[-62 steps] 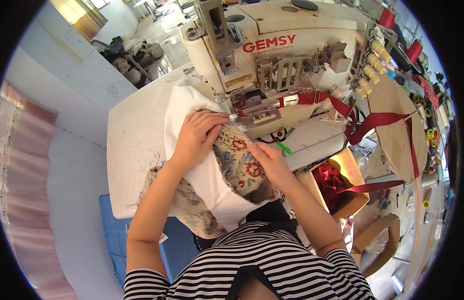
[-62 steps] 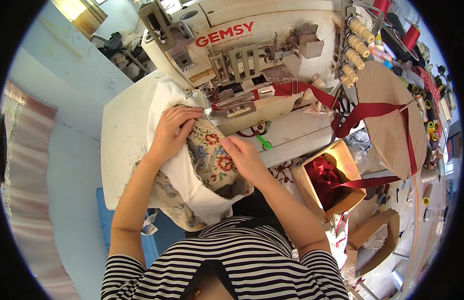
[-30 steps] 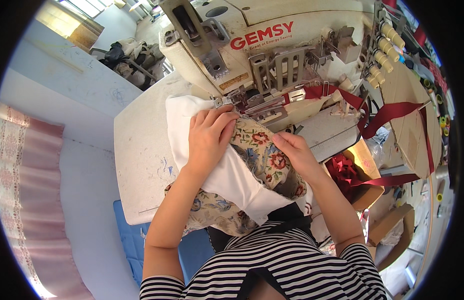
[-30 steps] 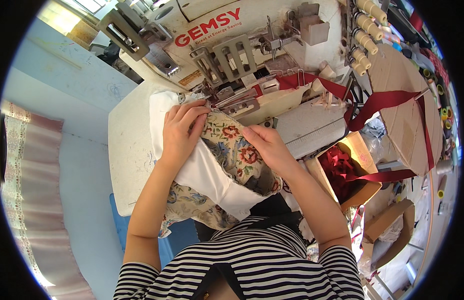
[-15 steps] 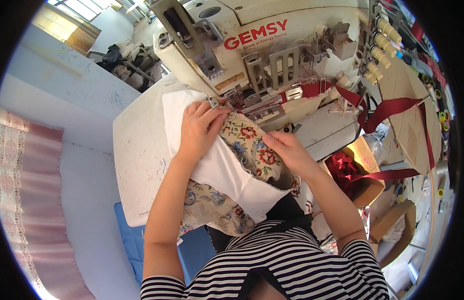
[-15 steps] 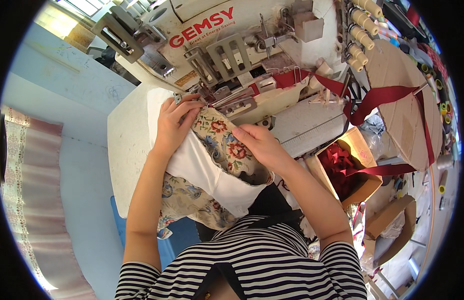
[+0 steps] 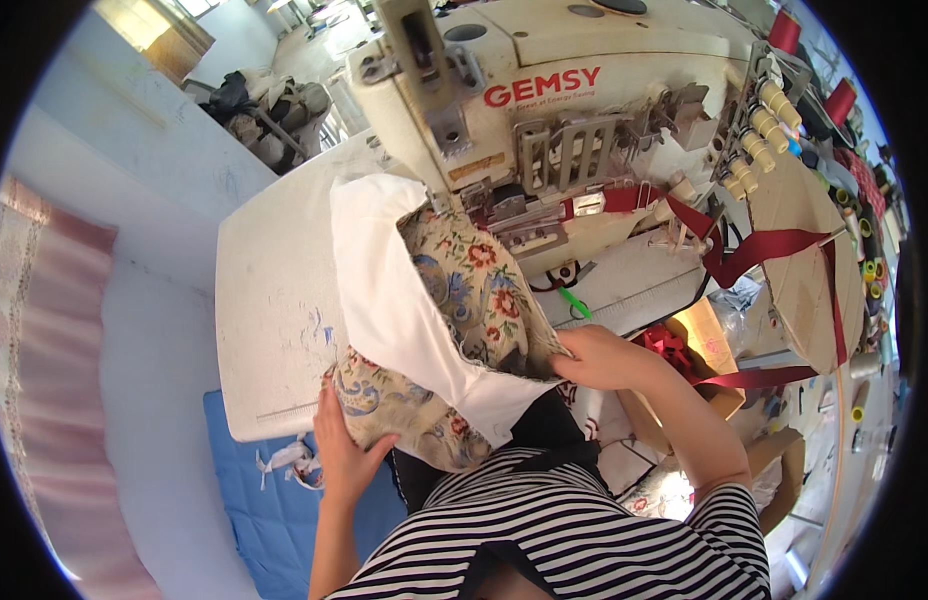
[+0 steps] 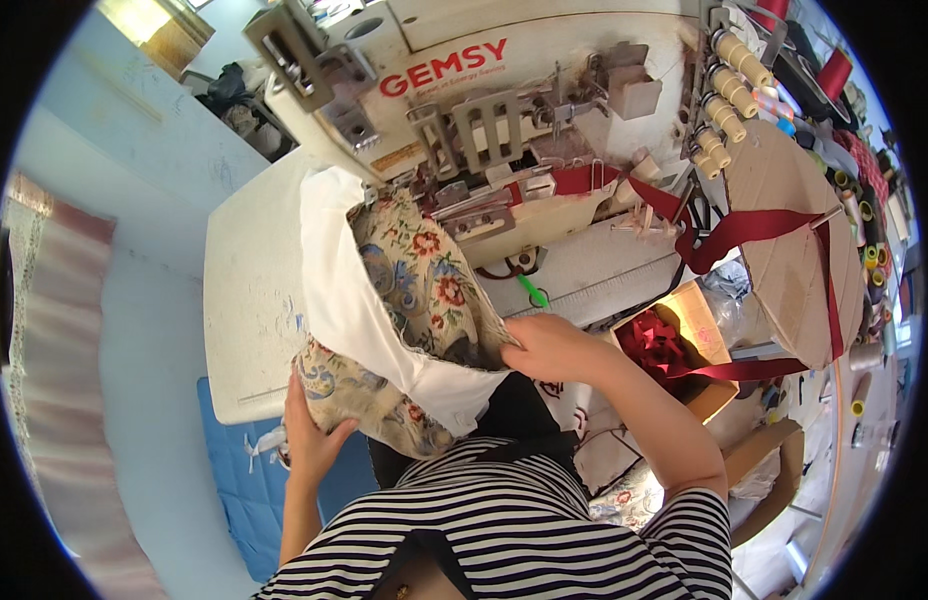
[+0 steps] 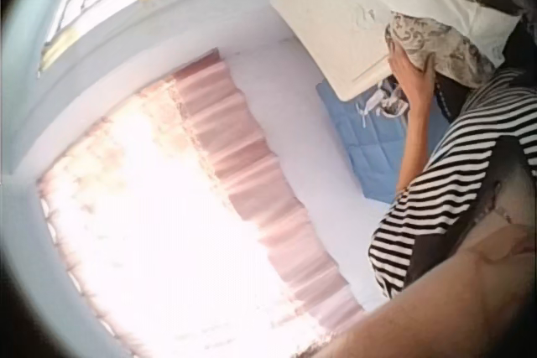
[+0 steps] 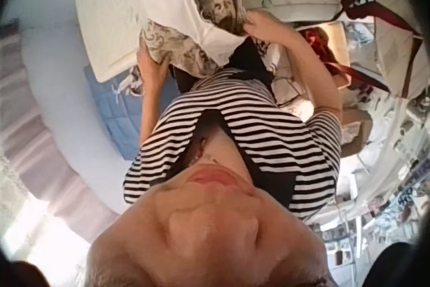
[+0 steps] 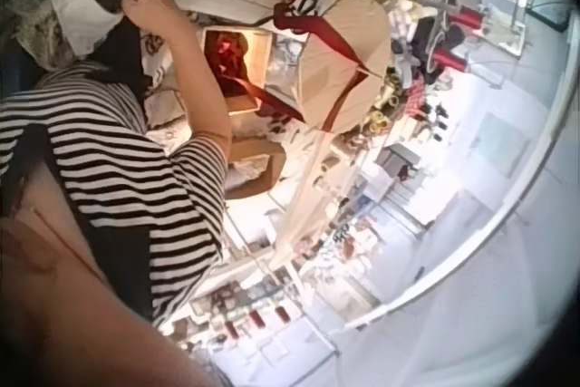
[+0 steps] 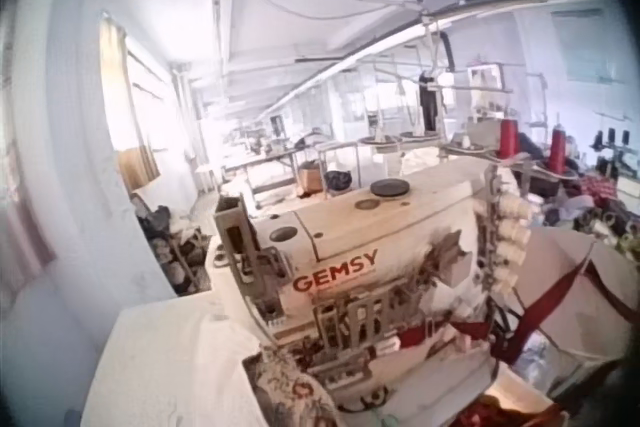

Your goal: The person aligns a floral fabric piece with a white lining and a red ribbon trim at a GEMSY overlock sewing machine. They feed the layered fabric through the machine to stitch the edges, then use scissors to cut the thread and trim excess ribbon. The person repeats this process for multiple sections of the fabric.

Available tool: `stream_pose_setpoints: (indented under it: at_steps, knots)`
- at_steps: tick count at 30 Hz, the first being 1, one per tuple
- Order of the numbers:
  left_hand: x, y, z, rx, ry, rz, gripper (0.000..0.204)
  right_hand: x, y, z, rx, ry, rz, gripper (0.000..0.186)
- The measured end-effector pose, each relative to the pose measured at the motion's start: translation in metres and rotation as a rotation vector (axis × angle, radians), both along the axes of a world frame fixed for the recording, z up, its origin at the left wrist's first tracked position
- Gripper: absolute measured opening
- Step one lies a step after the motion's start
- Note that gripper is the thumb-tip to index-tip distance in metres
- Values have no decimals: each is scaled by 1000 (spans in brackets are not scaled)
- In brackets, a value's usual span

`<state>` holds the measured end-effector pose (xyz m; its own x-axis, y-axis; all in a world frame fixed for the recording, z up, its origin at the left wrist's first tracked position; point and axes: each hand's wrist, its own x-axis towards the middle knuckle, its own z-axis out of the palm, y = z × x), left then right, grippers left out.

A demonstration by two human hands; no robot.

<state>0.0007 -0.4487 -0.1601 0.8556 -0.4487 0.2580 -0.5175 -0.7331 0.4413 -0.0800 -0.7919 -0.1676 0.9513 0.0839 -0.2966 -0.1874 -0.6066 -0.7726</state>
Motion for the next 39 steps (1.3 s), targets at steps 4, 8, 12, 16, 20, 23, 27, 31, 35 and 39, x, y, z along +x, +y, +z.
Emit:
stream_pose_setpoints:
  at_steps: [4, 8, 12, 16, 20, 23, 27, 31, 35, 39]
  knots:
    - [38, -12, -19, -89, -18, -119, 48, 19, 41, -31, 186, -220, -7, 24]
    - [143, -29, 75, -99, -639, -158, 56, 28, 78, -20, 889, -225, -339, 23]
    - [194, -47, 129, 19, -804, -206, 55, 13, 92, -19, 1117, -108, -374, 25]
    - [191, -45, 92, 150, -666, -171, 49, 9, 79, -57, 1019, -66, -336, 30]
    - [81, -115, 81, -237, -285, -584, 40, 18, 67, -30, 938, -133, -373, 27]
    - [70, -152, 61, -264, -262, -655, 22, 33, 64, -26, 756, -307, -384, 32]
    - [96, -157, 29, -371, -2, -640, 18, 19, 49, -42, 899, -214, -339, 33]
    - [103, -161, 25, -364, -58, -674, 18, 17, 32, -33, 923, -142, -266, 37]
    - [108, -165, 25, -407, -26, -675, 14, 19, 25, -37, 1001, -69, -217, 38]
    - [126, -168, 27, -370, -41, -696, 11, 27, 27, -30, 1031, -96, -195, 38]
